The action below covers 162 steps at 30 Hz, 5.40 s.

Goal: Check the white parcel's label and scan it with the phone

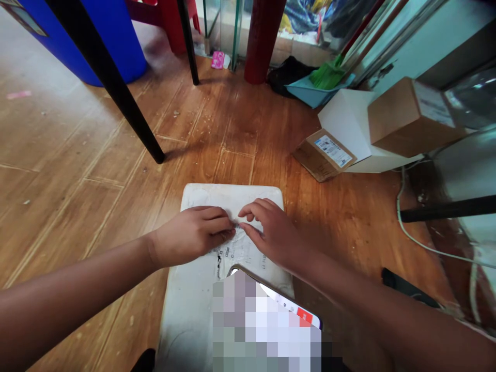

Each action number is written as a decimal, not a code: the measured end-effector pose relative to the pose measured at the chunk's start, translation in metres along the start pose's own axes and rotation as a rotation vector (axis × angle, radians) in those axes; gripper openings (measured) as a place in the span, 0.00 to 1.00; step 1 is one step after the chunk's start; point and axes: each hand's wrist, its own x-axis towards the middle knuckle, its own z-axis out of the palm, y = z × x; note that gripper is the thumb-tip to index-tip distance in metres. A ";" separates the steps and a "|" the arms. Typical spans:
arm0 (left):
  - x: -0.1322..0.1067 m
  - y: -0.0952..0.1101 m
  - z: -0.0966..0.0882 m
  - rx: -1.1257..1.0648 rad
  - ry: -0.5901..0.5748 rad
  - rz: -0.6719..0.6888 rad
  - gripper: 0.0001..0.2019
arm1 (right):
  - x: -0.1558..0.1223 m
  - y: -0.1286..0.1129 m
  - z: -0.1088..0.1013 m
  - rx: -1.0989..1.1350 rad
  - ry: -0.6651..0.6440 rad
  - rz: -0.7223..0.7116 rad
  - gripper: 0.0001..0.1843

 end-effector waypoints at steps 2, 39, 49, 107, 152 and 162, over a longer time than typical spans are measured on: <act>0.000 0.000 -0.001 -0.020 -0.029 -0.025 0.13 | -0.002 0.001 0.000 0.010 0.011 -0.010 0.06; 0.000 0.005 -0.008 0.247 0.058 0.145 0.16 | -0.003 0.007 -0.001 -0.010 0.000 -0.077 0.08; -0.003 0.004 -0.004 0.281 0.045 0.181 0.13 | -0.004 0.005 -0.003 -0.021 -0.013 -0.109 0.08; -0.015 0.132 0.033 -0.365 -0.043 -0.579 0.59 | -0.107 0.000 0.005 0.785 0.143 0.599 0.20; -0.015 0.130 0.032 -0.385 -0.043 -0.587 0.57 | -0.147 0.008 -0.003 -0.333 0.270 -0.284 0.19; -0.015 0.130 0.032 -0.415 -0.066 -0.616 0.55 | -0.133 -0.004 -0.002 -0.342 0.201 -0.317 0.25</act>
